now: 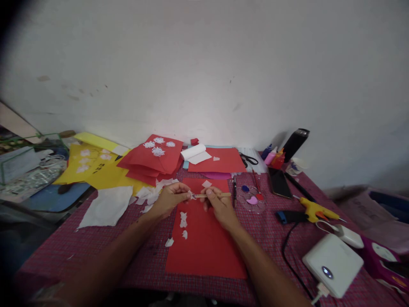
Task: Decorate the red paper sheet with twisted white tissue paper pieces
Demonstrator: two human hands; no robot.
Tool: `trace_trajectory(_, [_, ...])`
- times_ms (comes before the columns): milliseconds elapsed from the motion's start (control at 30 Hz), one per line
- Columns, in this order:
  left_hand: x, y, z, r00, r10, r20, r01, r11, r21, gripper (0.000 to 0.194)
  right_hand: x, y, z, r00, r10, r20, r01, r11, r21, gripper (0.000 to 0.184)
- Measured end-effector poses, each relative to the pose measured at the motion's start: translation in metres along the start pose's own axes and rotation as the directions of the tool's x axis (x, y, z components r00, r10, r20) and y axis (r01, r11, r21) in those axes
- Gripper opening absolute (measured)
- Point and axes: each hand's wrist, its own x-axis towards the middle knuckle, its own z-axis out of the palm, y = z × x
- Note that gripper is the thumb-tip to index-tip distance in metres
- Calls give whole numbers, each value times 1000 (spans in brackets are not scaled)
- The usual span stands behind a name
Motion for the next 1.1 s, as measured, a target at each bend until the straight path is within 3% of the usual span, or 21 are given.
trace_trajectory(200, [-1, 0, 2, 998, -53, 26, 53, 998, 26, 31, 0, 5, -2, 1000, 24, -6, -24, 998, 51, 26])
trace_trajectory(500, [-6, 2, 4, 991, -72, 109, 66, 996, 58, 32, 1, -2, 2, 992, -54, -110, 35, 985, -169, 26])
trace_trajectory(633, [-8, 3, 5, 987, -76, 140, 65, 994, 83, 31, 0, 3, 3, 988, -43, -147, 23, 991, -133, 23])
trace_trajectory(867, [-9, 4, 5, 978, -65, 199, 46, 994, 100, 30, -4, 3, -5, 999, -48, 5, 48, 999, -1, 22])
trace_trajectory(1100, [-11, 8, 8, 969, -108, 224, 85, 990, 111, 31, 2, 5, -5, 997, -44, -61, 40, 997, -59, 19])
